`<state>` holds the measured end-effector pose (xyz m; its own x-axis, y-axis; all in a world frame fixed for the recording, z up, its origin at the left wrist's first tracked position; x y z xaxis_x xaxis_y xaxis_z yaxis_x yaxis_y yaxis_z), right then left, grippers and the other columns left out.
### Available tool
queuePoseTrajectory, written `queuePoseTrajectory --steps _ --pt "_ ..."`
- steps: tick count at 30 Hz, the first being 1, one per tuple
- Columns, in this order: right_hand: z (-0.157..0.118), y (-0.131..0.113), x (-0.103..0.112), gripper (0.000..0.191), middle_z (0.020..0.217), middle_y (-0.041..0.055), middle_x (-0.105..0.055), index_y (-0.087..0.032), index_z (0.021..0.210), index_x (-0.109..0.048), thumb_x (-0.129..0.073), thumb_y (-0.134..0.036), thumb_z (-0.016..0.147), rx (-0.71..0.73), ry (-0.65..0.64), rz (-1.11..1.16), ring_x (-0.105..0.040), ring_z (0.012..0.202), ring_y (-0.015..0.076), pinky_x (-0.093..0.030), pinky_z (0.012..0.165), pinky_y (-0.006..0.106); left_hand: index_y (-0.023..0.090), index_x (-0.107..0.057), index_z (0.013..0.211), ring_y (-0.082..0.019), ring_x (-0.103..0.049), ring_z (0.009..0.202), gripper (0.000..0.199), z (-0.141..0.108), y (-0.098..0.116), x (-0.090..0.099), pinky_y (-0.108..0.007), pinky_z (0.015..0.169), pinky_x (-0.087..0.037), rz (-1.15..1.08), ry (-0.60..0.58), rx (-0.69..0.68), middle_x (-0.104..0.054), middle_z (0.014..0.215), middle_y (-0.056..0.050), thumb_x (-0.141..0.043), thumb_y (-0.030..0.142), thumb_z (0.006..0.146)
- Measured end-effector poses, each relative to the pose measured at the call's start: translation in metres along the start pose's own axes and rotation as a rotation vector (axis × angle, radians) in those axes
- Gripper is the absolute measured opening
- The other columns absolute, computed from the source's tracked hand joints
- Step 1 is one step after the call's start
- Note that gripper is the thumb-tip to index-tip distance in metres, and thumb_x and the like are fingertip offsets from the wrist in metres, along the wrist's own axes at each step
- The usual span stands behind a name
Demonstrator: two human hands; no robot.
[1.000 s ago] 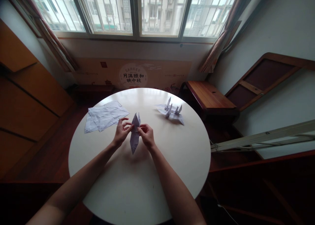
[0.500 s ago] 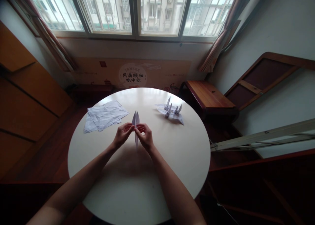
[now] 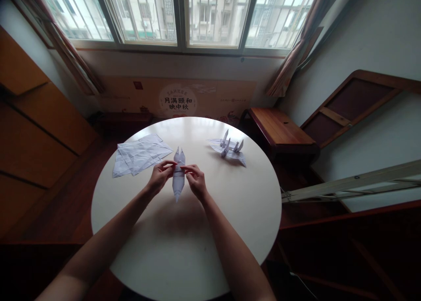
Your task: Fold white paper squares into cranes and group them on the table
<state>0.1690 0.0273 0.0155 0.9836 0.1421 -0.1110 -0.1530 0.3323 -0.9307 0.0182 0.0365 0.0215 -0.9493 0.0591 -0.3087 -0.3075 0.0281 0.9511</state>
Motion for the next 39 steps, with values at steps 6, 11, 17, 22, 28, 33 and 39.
queuePoseTrajectory --steps 6,11,17,22,28,33,39 --pt "0.001 -0.002 0.003 0.021 0.095 0.0036 -0.061 -0.025 0.094 -0.074 -0.071 -0.034 0.075 -0.052 0.034 0.063 -0.059 0.083 0.0166 -0.05 0.07 0.029 0.012 -0.071 0.09 -0.019 -0.068 0.075 0.028 -0.001 0.003 -0.004 -0.031 0.075 -0.054 -0.043 -0.134 0.029 -0.073 0.083 -0.008 -0.076 0.024 0.065" --pt "0.002 -0.006 0.006 0.024 0.094 0.0044 -0.062 -0.025 0.092 -0.074 -0.072 -0.042 0.075 -0.045 0.063 0.076 -0.06 0.086 0.0181 -0.051 0.071 0.03 0.013 -0.069 0.094 -0.024 -0.068 0.093 0.038 -0.001 0.004 -0.006 -0.036 0.086 -0.052 0.012 -0.214 -0.036 -0.073 0.095 -0.01 -0.084 0.027 0.062" --pt "0.002 0.0 0.002 0.027 0.089 0.0052 -0.062 -0.021 0.076 -0.071 -0.071 -0.048 0.075 -0.061 0.103 0.008 -0.061 0.082 0.0181 -0.053 0.068 0.031 0.012 -0.061 0.08 -0.024 -0.071 0.083 0.039 -0.001 0.002 -0.006 -0.043 0.086 -0.055 0.085 -0.108 -0.098 -0.074 0.084 -0.01 -0.083 0.041 0.064" --pt "0.002 0.011 0.003 0.029 0.076 0.0013 -0.063 -0.02 0.08 -0.06 -0.073 -0.045 0.072 -0.097 0.167 0.051 -0.062 0.072 0.0161 -0.052 0.068 0.031 0.015 -0.046 0.127 -0.025 -0.072 0.079 0.082 -0.003 0.001 -0.004 -0.044 0.084 -0.055 0.065 -0.02 -0.082 -0.075 0.082 -0.008 -0.086 0.04 0.06" --pt "0.002 0.015 0.003 0.029 0.074 -0.001 -0.061 -0.021 0.086 -0.056 -0.073 -0.039 0.071 -0.107 0.18 0.092 -0.061 0.07 0.0141 -0.051 0.068 0.029 0.009 -0.065 0.087 -0.027 -0.071 0.078 0.047 0.0 -0.007 -0.003 -0.044 0.079 -0.056 0.046 -0.013 -0.04 -0.073 0.08 -0.012 -0.084 0.045 0.062" --pt "0.002 0.013 0.003 0.027 0.073 -0.002 -0.058 -0.022 0.09 -0.053 -0.069 -0.038 0.074 -0.089 0.179 0.028 -0.059 0.068 0.0137 -0.05 0.065 0.028 0.012 -0.064 0.078 -0.022 -0.07 0.075 0.041 0.0 -0.012 -0.002 -0.038 0.076 -0.056 0.004 -0.003 0.009 -0.072 0.078 -0.008 -0.082 0.045 0.064" --pt "-0.004 -0.002 0.001 0.01 0.09 0.0029 -0.058 -0.023 0.091 -0.057 -0.057 -0.031 0.086 0.073 0.161 -0.344 -0.059 0.077 0.0159 -0.049 0.069 0.032 0.012 -0.064 0.072 -0.019 -0.069 0.076 0.037 -0.002 -0.013 -0.007 -0.039 0.083 -0.055 -0.039 -0.023 0.021 -0.071 0.075 -0.005 -0.085 0.041 0.061"
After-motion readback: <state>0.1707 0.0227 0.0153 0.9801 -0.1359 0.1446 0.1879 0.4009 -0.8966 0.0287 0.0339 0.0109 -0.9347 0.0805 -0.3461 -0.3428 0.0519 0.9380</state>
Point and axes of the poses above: each hand's wrist, its own z-axis towards the middle knuckle, its own x-axis out of the back of the hand, y = z × x, the point moved 5 cm from there along z, towards the middle knuckle
